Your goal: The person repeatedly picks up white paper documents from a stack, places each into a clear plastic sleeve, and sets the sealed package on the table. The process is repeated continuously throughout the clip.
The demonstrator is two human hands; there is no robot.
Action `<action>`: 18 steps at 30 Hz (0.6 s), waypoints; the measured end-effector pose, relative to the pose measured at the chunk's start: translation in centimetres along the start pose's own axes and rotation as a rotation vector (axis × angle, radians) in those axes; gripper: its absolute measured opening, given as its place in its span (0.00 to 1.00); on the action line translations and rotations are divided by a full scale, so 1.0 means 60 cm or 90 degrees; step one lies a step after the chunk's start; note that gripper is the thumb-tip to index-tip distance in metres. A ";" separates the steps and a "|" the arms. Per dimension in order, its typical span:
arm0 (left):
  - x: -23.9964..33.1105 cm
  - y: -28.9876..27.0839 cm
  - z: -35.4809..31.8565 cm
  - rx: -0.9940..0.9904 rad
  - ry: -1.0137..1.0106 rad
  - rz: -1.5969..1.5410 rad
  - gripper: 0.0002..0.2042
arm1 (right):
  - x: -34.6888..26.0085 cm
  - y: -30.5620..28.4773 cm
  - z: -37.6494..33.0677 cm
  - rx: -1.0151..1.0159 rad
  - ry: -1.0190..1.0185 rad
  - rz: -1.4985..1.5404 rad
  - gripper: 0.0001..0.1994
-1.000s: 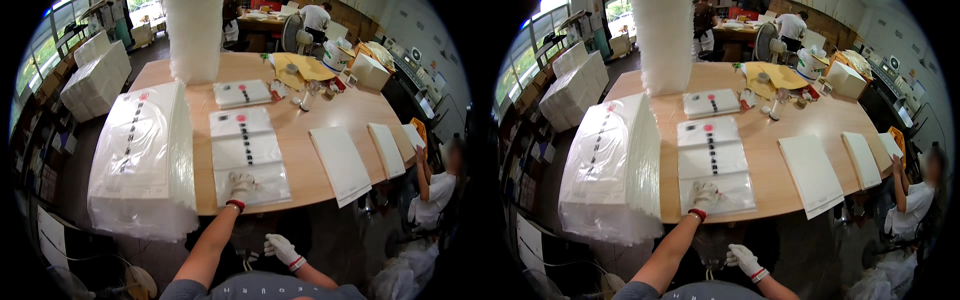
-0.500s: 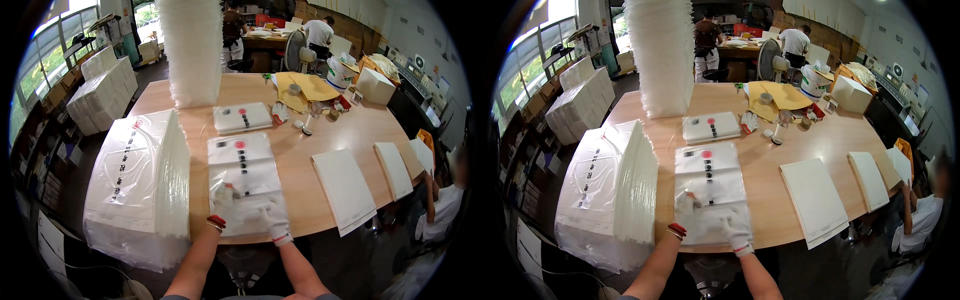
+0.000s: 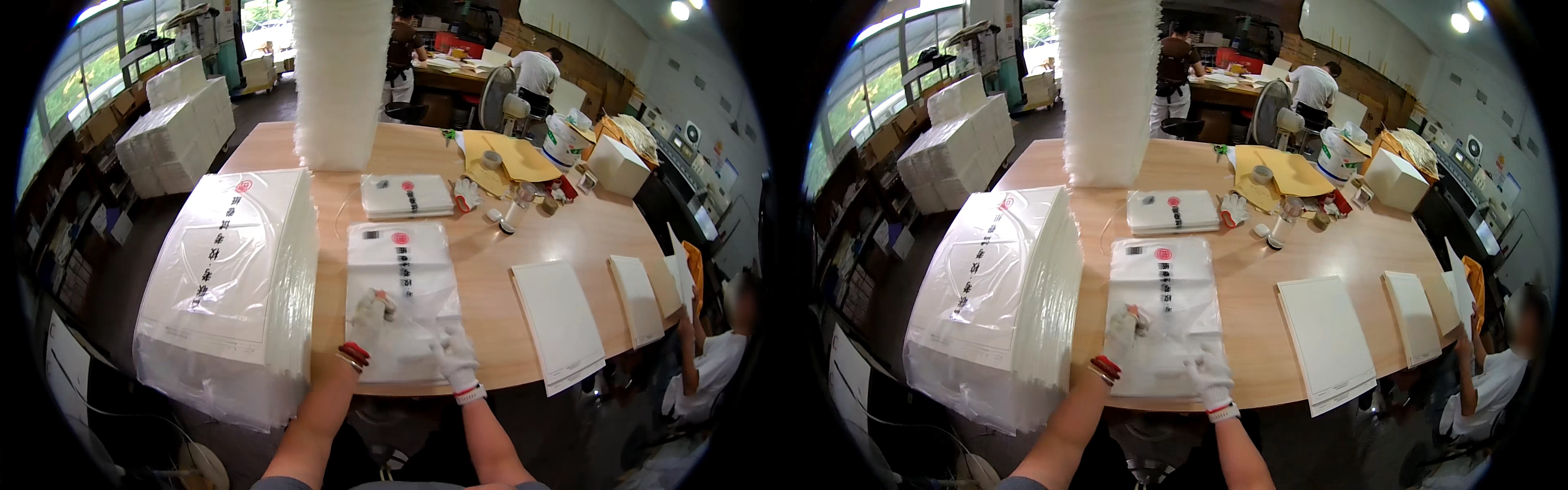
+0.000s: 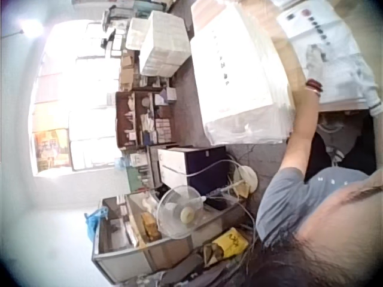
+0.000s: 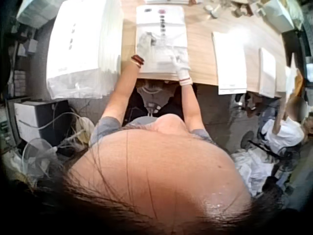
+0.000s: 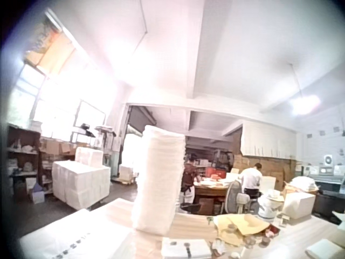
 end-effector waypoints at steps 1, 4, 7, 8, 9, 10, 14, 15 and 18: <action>0.013 -0.010 0.006 -0.003 -0.001 0.029 0.07 | 0.053 0.014 -0.038 -0.085 -0.040 -0.122 0.13; 0.014 0.012 0.010 -0.036 -0.014 0.114 0.04 | -0.012 -0.042 -0.064 0.173 -0.056 -0.122 0.15; 0.011 0.041 -0.016 -0.040 -0.016 0.316 0.04 | -0.125 -0.052 -0.001 0.261 -0.278 0.200 0.17; 0.019 0.049 -0.025 -0.057 0.001 0.281 0.04 | -0.159 -0.047 0.049 0.172 -0.228 0.213 0.14; 0.035 0.065 -0.039 -0.081 0.022 0.248 0.04 | -0.160 -0.026 0.063 0.098 -0.196 0.133 0.13; 0.061 0.080 -0.060 -0.103 0.046 0.216 0.04 | -0.164 -0.008 0.075 0.023 -0.173 0.051 0.11; 0.139 0.133 -0.152 -0.119 0.176 0.381 0.11 | -0.052 0.143 -0.002 -0.182 -0.211 -0.591 0.11; 0.122 0.119 -0.137 -0.131 0.187 0.374 0.15 | -0.048 0.161 -0.020 -0.265 -0.296 -0.483 0.14; 0.100 0.094 -0.174 -0.063 0.205 0.477 0.16 | -0.057 0.043 -0.114 -0.185 -0.173 0.418 0.16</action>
Point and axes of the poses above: each hand's wrist, its own z-axis towards the middle knuckle, its own y-axis out of the palm, x = y × z, the point moved 6 cm from there along z, towards the middle knuckle, and after that the axes turned 12 degrees about -y, right-handed, at the moved point
